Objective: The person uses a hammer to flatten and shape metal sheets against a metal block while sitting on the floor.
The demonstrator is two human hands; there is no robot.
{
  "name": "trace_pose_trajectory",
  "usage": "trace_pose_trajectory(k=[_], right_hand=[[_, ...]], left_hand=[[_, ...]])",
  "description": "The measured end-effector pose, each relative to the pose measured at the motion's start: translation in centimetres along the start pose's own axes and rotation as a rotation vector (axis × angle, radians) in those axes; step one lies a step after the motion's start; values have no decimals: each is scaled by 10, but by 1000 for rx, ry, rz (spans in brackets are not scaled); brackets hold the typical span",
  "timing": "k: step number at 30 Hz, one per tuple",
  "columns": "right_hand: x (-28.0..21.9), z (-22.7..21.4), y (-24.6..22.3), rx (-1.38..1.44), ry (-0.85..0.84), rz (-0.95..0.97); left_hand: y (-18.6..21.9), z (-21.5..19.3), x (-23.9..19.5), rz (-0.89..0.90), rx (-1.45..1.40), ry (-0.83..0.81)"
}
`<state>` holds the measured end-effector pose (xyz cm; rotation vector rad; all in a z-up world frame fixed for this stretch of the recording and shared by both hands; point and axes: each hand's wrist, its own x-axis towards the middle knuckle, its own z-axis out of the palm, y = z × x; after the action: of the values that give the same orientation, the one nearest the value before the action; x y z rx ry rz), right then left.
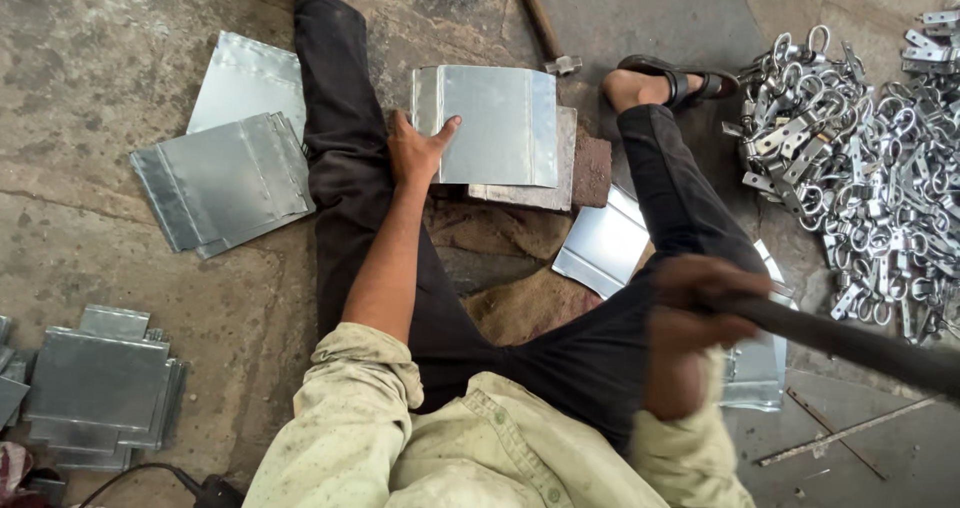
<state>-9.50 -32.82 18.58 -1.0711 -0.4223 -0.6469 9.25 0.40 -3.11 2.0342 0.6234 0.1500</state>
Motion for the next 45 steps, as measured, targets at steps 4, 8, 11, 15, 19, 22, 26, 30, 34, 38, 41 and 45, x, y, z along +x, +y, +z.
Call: trace_pose_trajectory(k=[4,8,11,15,19,22,26,30,34,38,41,45], right_hand=[[-84,3,63,-704,-100,747],[-76,22,59,-771,-10,1158],[-27,32,10,-878,-82,896],[17,56,-42,-504,-61,341],[-11,40,-2,-313,-5,77],[-75,15,47,-716,-114,491],[-86,4,48,-1010,-151,1038],[-20,12,-2,-1165,-178,603],[11,32,-28,-588,-123,225],[3,27,10,-260,41,106],[-47,23,62,-725,-92,540],[-52,27,59,-868,-173,1106]], left_hand=[[-8,4,1,89,5,68],[-1,5,13,158,35,118],[1,3,15,33,40,29],[-7,9,10,17,85,17],[-12,14,15,64,83,53],[-7,7,14,39,77,11],[-3,-1,5,8,80,-29],[-3,5,11,34,71,99],[-9,8,8,65,44,90],[-4,5,9,68,39,96],[-7,5,7,25,48,52],[-14,8,16,177,51,131]])
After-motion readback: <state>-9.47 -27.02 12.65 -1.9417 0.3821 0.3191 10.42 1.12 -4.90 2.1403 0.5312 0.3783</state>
